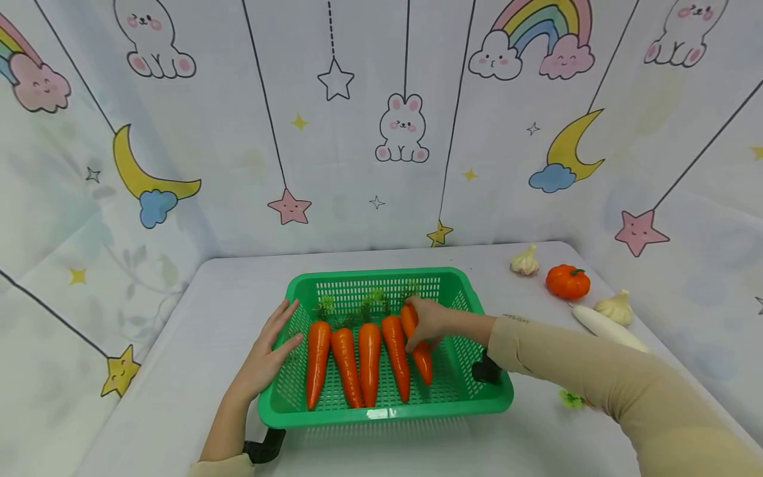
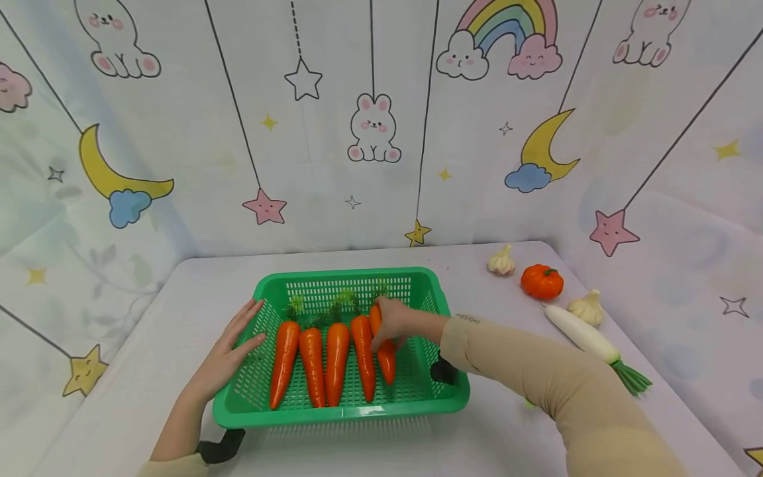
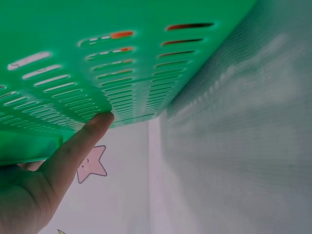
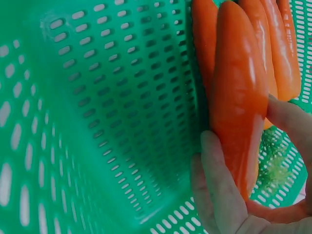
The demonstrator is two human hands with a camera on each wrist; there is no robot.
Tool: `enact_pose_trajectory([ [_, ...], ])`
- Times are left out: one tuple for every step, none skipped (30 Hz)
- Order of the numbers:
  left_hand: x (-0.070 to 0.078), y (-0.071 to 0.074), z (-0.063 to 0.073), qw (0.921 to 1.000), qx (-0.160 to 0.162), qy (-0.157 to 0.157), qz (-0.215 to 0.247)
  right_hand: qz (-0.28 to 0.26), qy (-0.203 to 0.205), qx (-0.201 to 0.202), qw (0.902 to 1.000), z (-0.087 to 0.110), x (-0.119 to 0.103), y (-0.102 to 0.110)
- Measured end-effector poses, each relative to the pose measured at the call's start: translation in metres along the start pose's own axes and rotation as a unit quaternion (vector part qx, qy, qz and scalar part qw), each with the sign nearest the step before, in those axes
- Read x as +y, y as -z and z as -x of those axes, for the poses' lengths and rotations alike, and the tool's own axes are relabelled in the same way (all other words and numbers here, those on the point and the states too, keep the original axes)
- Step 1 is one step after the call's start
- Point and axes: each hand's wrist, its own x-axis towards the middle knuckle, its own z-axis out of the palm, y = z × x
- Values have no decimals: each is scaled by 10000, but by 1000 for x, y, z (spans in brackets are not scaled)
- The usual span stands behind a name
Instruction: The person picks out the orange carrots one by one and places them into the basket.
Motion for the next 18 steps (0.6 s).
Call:
enact_pose_trajectory([
  [0, 0, 0, 10000, 0, -3, -9, 50, -14, -6, 10000, -1, 0, -1],
  [0, -1, 0, 10000, 1, -4, -23, 102, -36, -15, 9999, -2, 0, -2],
  [0, -1, -1, 10000, 3, -5, -31, 133, -54, -35, 9999, -2, 1, -3],
  [0, -1, -1, 10000, 5, -4, -31, 138, -71, -64, 9999, -3, 1, -3],
  [0, -1, -1, 10000, 6, -1, -32, 118, -90, -80, 9999, -3, 1, -4],
  [-1, -1, -1, 10000, 8, 3, -36, 72, -116, -109, 9998, -3, 1, -5],
  [-1, -1, -1, 10000, 9, 7, -33, 26, -126, -145, 9998, -4, 2, -5],
  [-1, -1, -1, 10000, 6, 9, -29, -33, -134, -172, 9998, -3, 2, -5],
  [-1, -1, -1, 10000, 2, 10, -25, -96, -138, -193, 9997, -3, 2, -6],
  [-1, -1, -1, 10000, -3, 6, -25, -144, -129, -203, 9996, -3, 2, -6],
  [-1, -1, -1, 10000, -7, 5, -22, -191, -126, -218, 9995, -3, 3, -6],
  [0, -1, 0, 10000, -10, 0, -20, -224, -123, -229, 9994, -3, 3, -6],
  [0, -1, 0, 10000, -16, -8, -22, -263, -125, -236, 9993, -2, 4, -6],
  [0, -1, 0, 10000, -15, -11, -27, -298, -130, -244, 9992, -2, 4, -6],
  [0, -1, 0, 10000, -12, -10, -22, -344, -151, -259, 9990, -3, 5, -6],
  [0, -1, 0, 10000, -8, -10, -21, -401, -169, -287, 9986, -3, 5, -6],
  [0, -1, 0, 10000, -4, -10, -24, -471, -194, -313, 9982, -3, 5, -5],
  [0, -1, 1, 10000, 1, -13, -33, -512, -211, -341, 9979, -3, 5, -4],
])
